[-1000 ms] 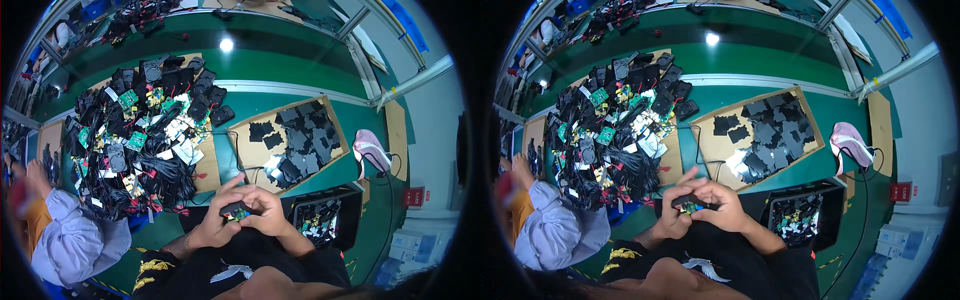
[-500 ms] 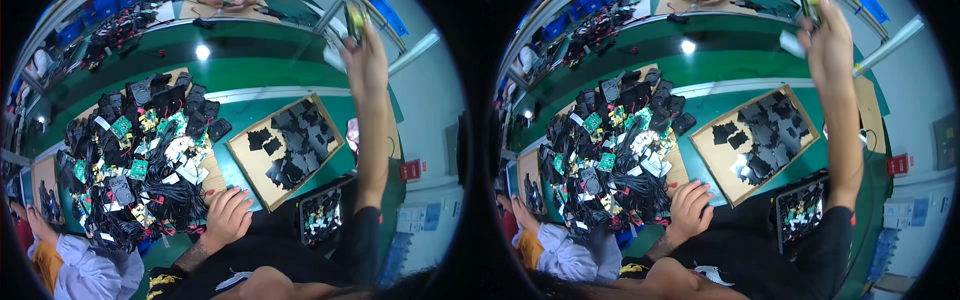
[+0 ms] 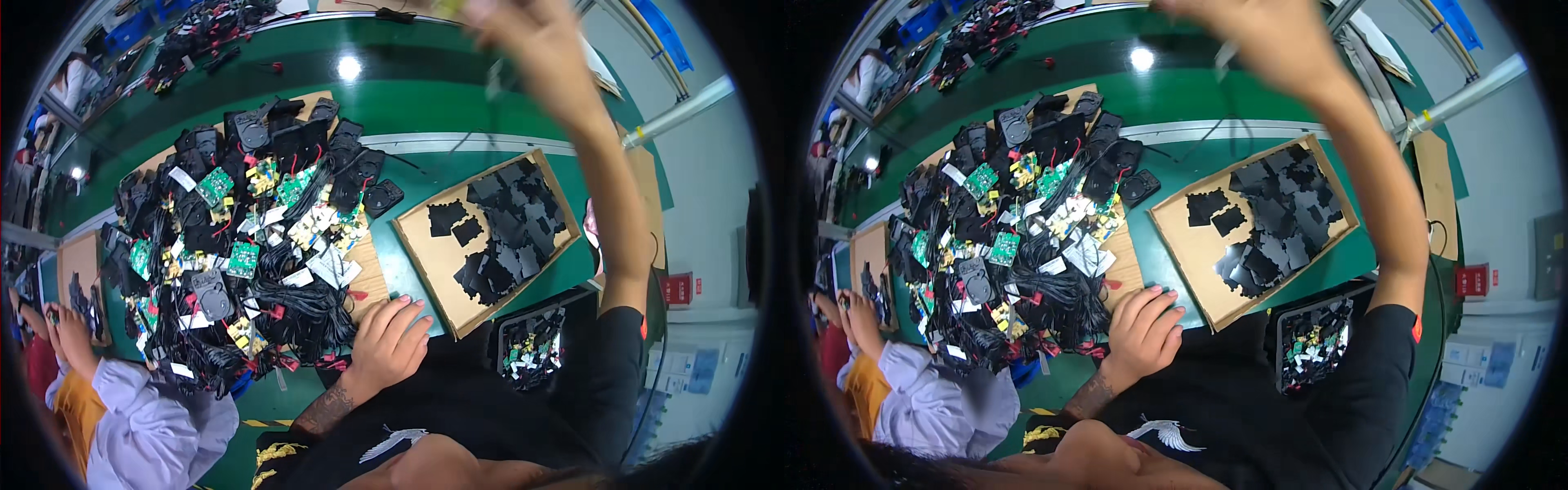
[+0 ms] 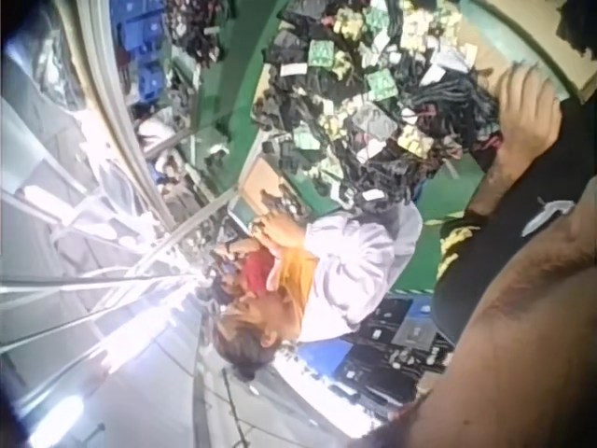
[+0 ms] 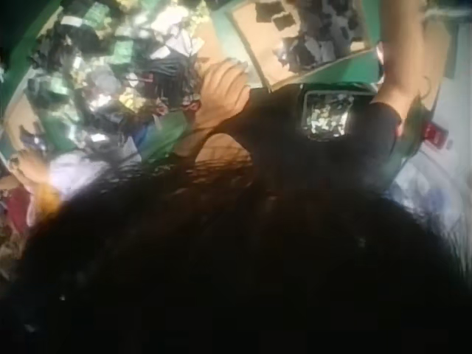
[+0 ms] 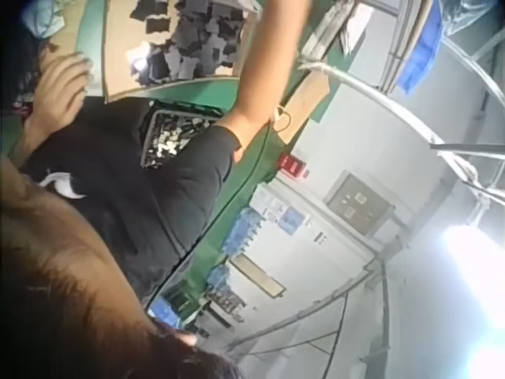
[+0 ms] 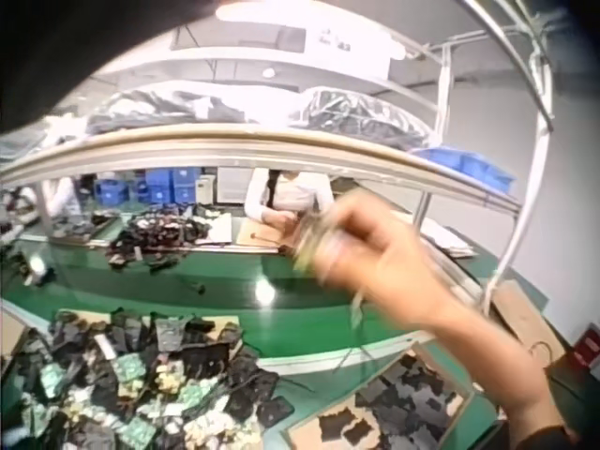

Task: Assembling electronic components onto circuit boards at a manual assembly station.

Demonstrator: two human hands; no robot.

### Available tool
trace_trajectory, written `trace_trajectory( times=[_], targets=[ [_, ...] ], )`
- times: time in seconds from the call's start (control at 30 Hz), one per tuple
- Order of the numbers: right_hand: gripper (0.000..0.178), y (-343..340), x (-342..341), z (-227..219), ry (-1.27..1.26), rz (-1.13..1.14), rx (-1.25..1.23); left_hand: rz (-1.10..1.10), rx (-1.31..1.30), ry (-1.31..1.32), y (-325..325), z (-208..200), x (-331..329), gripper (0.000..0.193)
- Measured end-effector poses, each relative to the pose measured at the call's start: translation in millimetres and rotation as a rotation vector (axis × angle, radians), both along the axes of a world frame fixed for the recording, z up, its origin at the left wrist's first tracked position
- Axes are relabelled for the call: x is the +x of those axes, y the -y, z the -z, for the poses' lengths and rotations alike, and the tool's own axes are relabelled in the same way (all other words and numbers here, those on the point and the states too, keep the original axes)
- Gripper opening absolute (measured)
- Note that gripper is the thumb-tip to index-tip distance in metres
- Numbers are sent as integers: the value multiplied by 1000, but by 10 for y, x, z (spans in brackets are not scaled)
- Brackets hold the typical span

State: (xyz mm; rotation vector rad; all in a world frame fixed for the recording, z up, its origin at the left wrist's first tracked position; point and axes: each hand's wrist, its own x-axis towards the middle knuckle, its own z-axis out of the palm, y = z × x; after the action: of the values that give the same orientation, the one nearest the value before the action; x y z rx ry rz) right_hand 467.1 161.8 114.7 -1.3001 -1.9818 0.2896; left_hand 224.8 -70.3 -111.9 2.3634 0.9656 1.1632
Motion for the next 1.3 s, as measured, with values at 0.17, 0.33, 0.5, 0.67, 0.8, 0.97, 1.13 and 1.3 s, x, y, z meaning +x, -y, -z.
trace_trajectory(
  times=[0.17, 0.33, 0.5, 0.67, 0.8, 0.97, 1.13, 1.3],
  targets=[
    [37, 69, -633, 977, 189, -691, -97, -18, 49, -63, 10, -1, 92, 23],
    [43, -93, -1294, 1437, 331, -763, -295, -30, 80, -172, 3, 23, 156, 26],
    [43, -61, -1158, 1355, 408, -690, -177, -87, 64, -159, 49, 8, 219, 23],
    [46, 408, -1313, 1606, 439, -525, 327, -181, 149, -273, 80, 17, 343, 24],
    [45, 365, -1335, 1638, 388, -483, 408, -183, 178, -307, 73, 23, 349, 23],
    [31, 651, -1372, 1353, 215, -479, 498, -234, 195, -307, 135, 85, 377, 21],
    [33, 632, -1032, 1056, 180, -457, 521, -229, 200, -330, 129, 68, 397, 21],
    [41, 437, -429, 592, 122, -268, 397, -239, 199, -303, 115, 32, 393, 21]
  ],
)
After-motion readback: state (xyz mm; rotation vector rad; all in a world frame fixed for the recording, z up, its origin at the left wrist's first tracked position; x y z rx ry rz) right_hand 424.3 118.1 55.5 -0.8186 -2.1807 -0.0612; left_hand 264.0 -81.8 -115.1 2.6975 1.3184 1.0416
